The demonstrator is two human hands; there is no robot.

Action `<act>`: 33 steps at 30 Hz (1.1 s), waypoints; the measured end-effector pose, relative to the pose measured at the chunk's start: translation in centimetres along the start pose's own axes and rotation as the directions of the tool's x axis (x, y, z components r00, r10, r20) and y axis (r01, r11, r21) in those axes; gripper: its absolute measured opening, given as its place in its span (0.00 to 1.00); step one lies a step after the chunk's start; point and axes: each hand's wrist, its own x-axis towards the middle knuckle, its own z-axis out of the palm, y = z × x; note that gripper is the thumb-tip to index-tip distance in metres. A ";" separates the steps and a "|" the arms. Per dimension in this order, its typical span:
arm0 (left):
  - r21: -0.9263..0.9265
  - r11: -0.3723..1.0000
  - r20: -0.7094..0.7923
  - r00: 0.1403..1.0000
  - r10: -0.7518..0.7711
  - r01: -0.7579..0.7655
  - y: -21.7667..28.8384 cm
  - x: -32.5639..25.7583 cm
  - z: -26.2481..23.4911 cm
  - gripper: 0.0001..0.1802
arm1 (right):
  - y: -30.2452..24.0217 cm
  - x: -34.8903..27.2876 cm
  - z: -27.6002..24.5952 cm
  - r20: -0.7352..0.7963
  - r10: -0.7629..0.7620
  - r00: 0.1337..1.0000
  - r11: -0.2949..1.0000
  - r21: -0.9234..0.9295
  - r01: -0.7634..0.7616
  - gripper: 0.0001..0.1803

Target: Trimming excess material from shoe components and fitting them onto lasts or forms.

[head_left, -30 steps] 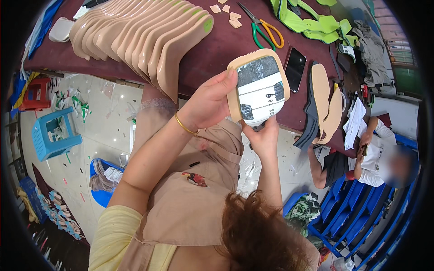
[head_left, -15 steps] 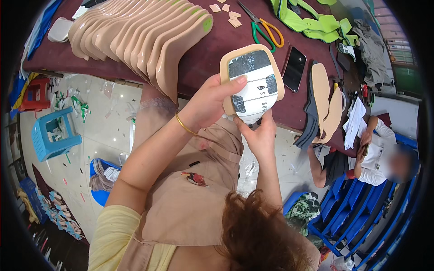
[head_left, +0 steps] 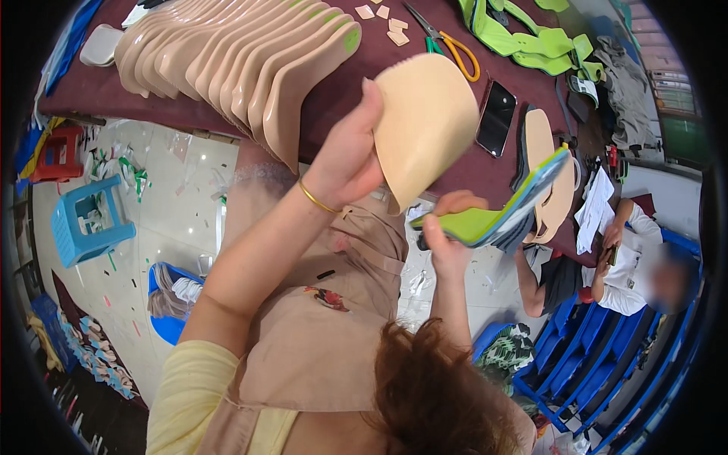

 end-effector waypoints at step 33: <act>0.398 0.917 0.068 0.998 -0.007 -0.020 1.1 -0.2 0.9 0.23 | -2.1 2.2 -2.9 -0.036 0.200 0.979 0.953 0.237 -0.186 0.29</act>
